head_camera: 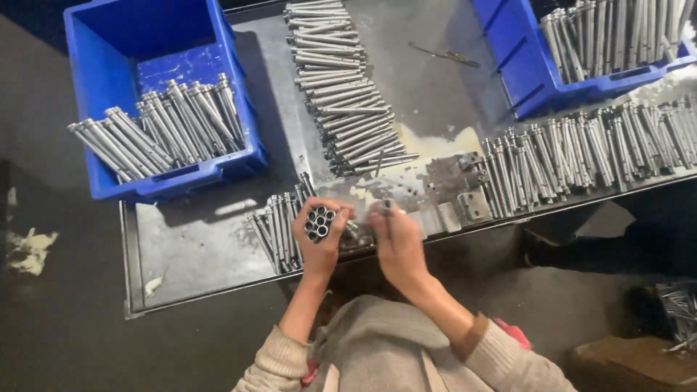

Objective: A person is manually inserting long metal rods into a multi-hole metal fixture on a workbench.

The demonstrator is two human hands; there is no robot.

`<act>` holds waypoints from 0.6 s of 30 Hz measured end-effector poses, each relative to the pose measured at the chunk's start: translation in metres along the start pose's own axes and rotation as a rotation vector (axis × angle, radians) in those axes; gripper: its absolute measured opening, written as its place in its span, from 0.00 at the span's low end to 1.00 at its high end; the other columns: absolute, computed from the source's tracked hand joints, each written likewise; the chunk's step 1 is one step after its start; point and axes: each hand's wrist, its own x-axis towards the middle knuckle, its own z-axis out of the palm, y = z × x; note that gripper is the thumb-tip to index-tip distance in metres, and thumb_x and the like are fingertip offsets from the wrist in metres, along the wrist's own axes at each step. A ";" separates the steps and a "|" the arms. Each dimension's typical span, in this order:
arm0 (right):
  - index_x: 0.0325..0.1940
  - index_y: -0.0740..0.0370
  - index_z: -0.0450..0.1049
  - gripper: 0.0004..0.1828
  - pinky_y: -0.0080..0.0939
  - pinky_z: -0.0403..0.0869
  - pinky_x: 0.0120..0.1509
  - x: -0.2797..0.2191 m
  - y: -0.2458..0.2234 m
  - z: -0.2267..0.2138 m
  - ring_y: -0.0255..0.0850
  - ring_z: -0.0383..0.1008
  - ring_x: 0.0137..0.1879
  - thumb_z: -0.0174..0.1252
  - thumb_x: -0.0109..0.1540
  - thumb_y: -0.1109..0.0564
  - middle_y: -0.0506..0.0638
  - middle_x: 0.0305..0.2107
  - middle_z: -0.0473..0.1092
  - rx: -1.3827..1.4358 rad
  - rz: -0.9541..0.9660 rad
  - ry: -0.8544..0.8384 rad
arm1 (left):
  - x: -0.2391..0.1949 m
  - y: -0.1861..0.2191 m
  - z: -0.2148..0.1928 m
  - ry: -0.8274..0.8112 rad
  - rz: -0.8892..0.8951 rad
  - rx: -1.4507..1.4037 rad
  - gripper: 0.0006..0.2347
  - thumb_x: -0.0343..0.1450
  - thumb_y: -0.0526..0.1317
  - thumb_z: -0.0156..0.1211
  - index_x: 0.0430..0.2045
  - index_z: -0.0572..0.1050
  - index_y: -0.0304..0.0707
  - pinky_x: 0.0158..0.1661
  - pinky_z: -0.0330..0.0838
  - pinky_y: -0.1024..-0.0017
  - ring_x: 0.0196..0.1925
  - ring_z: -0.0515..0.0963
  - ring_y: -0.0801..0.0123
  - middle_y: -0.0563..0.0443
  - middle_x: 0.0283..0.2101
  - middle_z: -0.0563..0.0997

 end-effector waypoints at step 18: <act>0.35 0.57 0.61 0.21 0.27 0.45 0.11 -0.064 -0.040 0.030 0.25 0.44 0.13 0.38 0.75 0.42 0.36 0.17 0.45 0.877 1.021 -0.263 | 0.022 0.002 -0.019 -0.197 -0.134 -0.088 0.07 0.68 0.38 0.67 0.25 0.75 0.38 0.27 0.67 0.79 0.23 0.71 0.82 0.50 0.18 0.75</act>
